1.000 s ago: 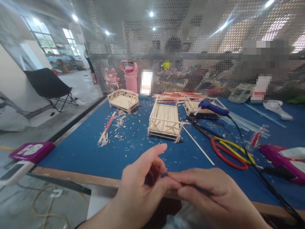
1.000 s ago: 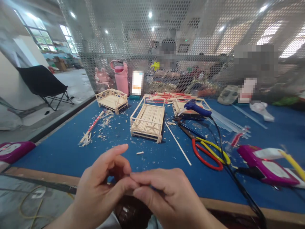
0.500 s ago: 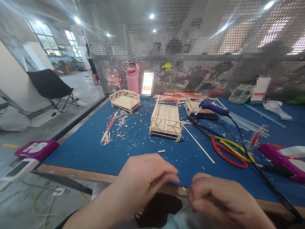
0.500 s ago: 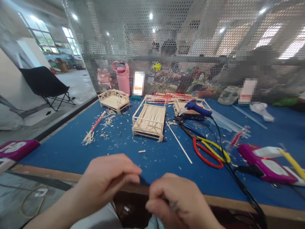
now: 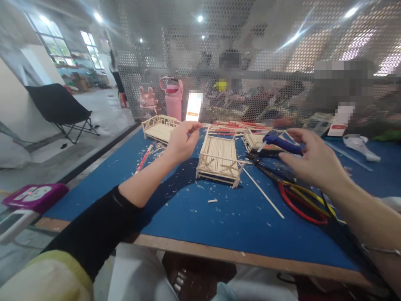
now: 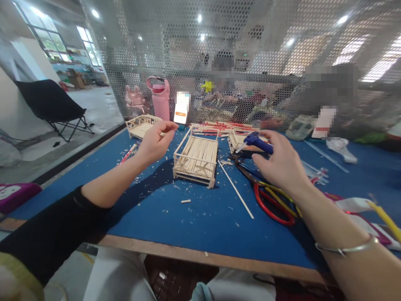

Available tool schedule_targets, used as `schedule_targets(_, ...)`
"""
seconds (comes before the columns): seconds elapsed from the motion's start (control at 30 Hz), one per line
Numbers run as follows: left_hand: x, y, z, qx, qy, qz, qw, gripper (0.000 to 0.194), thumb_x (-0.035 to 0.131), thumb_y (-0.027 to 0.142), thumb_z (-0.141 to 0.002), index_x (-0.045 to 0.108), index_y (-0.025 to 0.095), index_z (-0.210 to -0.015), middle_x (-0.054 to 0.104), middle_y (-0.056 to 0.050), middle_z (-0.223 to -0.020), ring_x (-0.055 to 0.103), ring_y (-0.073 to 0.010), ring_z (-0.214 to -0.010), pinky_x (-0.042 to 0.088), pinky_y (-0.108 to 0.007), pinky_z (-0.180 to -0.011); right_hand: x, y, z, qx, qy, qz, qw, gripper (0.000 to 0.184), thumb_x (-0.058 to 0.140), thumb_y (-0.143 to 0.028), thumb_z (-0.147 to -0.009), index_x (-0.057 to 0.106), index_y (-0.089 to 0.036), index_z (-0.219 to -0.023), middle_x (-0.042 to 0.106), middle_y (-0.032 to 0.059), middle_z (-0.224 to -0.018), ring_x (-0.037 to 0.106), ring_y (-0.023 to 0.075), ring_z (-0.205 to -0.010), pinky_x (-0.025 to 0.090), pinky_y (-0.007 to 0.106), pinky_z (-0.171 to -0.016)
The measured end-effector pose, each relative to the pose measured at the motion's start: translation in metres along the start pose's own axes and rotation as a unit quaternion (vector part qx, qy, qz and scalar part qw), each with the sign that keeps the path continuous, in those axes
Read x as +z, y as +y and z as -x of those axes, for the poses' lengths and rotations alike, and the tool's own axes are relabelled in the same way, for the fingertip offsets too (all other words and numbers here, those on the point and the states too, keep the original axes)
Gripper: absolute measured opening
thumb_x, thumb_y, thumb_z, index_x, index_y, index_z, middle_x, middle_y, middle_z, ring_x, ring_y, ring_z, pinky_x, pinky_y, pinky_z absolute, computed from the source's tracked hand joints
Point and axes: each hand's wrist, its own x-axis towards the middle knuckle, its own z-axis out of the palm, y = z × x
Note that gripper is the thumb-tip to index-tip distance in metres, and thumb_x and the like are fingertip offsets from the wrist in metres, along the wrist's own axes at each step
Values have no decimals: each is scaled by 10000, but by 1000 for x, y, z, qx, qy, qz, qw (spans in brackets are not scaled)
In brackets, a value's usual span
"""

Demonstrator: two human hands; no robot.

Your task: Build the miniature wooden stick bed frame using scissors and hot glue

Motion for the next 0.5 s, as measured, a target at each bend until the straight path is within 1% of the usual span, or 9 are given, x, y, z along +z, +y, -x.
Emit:
schedule_targets(0.03, 3, -4, 3, 4, -17, 7, 1000, 186, 464, 192, -842, 615, 150, -942, 669, -70, -939, 593, -156, -860, 479, -301, -775, 1, 3, -7, 2, -2, 29, 1000, 428, 614, -154, -675, 544, -143, -1096, 573, 204, -1162, 521, 310, -1096, 384, 437, -873)
schedule_targets(0.07, 5, -8, 7, 15, -36, 13, 999, 212, 446, 257, -872, 615, 154, -949, 672, -70, -953, 595, -160, -885, 475, -308, -798, 3, 7, -15, 6, -7, 57, 998, 383, 602, -178, -695, 544, -133, -1071, 570, 217, -1160, 516, 321, -1101, 375, 450, -872)
schedule_targets(0.13, 6, -11, 15, 49, -69, 15, 996, 258, 408, 311, -903, 610, 163, -963, 670, -70, -999, 593, -162, -940, 461, -320, -850, 11, 20, -29, 25, -35, 105, 994, 293, 605, -207, -698, 545, -132, -974, 582, 238, -1114, 534, 336, -1057, 380, 462, -820)
schedule_targets(0.17, 5, -12, 18, 64, -79, 15, 995, 266, 394, 311, -912, 607, 162, -969, 665, -74, -1024, 589, -162, -966, 454, -325, -871, 17, 27, -36, 43, -52, 119, 991, 239, 627, -209, -676, 541, -142, -889, 607, 235, -1036, 562, 335, -989, 386, 455, -770)
schedule_targets(0.2, 4, -12, 21, 76, -85, 13, 993, 267, 385, 305, -917, 602, 160, -975, 660, -80, -1043, 585, -163, -984, 450, -329, -884, 22, 35, -42, 58, -70, 126, 988, 197, 643, -202, -654, 524, -159, -805, 629, 211, -929, 589, 314, -895, 388, 436, -716)
schedule_targets(0.27, 2, -10, 23, 89, -87, 10, 992, 265, 375, 293, -924, 593, 158, -987, 653, -88, -1064, 579, -165, -1006, 447, -337, -901, 32, 48, -51, 73, -91, 123, 985, 174, 639, -178, -634, 472, -191, -679, 620, 133, -721, 594, 244, -704, 366, 380, -621)
schedule_targets(0.3, 2, -9, 23, 91, -90, 9, 992, 263, 371, 288, -927, 590, 160, -995, 651, -88, -1070, 576, -165, -1015, 445, -341, -909, 35, 53, -54, 70, -94, 118, 986, 173, 624, -169, -636, 454, -202, -648, 599, 98, -658, 578, 209, -641, 347, 356, -590)
schedule_targets(0.4, 2, -7, 25, 84, -109, 14, 990, 256, 363, 234, -927, 577, 171, -1052, 635, -85, -1110, 562, -166, -1054, 456, -345, -910, 40, 63, -58, 57, -81, 100, 990, 145, 592, -179, -644, 456, -210, -604, 550, 46, -580, 542, 155, -571, 303, 326, -548)
schedule_targets(0.5, 3, -11, 26, 81, -131, 15, 988, 325, 342, 111, -894, 557, 182, -1126, 578, -95, -1211, 560, -161, -1069, 502, -324, -836, 38, 66, -59, 48, -46, 74, 995, 126, 612, -255, -636, 516, -189, -588, 530, 26, -541, 538, 149, -556, 294, 325, -538)
